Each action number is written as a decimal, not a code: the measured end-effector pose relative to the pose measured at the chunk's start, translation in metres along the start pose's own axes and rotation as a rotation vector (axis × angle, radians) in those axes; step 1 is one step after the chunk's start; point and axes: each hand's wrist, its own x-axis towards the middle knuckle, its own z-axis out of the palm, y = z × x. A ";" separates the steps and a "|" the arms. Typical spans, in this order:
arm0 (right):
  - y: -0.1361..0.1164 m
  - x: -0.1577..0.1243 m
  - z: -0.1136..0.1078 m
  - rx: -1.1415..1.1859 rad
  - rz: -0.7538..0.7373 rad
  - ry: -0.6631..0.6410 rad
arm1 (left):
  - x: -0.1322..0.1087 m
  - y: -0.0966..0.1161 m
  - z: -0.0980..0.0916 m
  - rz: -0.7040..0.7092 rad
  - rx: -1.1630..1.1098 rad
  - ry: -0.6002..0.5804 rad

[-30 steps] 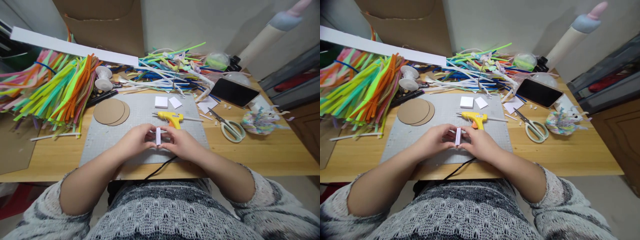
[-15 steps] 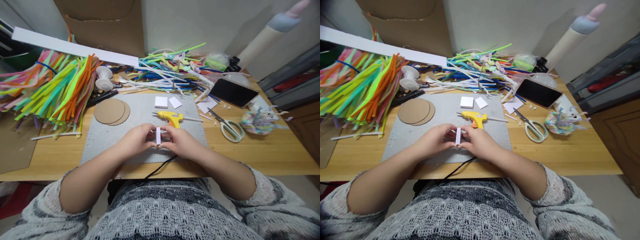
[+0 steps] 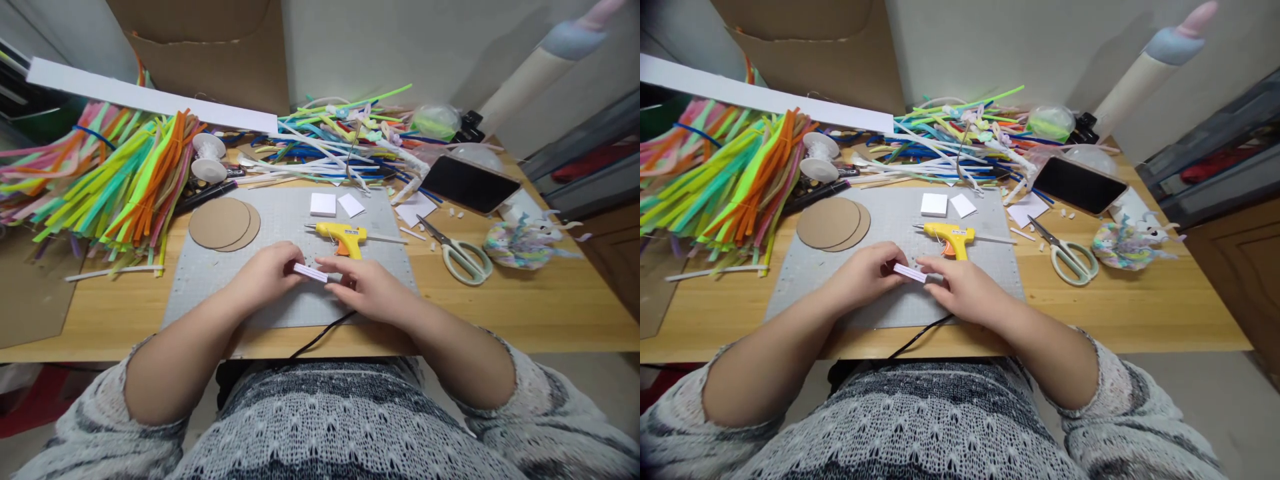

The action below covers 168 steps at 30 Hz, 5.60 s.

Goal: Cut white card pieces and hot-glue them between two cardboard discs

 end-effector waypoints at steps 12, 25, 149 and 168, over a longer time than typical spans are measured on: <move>-0.001 0.007 0.014 -0.134 0.072 0.100 | 0.003 0.005 0.004 -0.021 -0.009 -0.064; 0.000 0.007 0.016 -0.186 0.059 0.113 | 0.003 0.000 0.008 0.002 -0.006 -0.032; 0.017 0.006 0.012 0.290 -0.203 0.457 | 0.003 0.000 -0.003 0.010 -0.939 0.351; 0.007 0.000 0.013 -0.038 -0.543 0.579 | -0.007 0.014 0.006 0.436 -0.510 0.302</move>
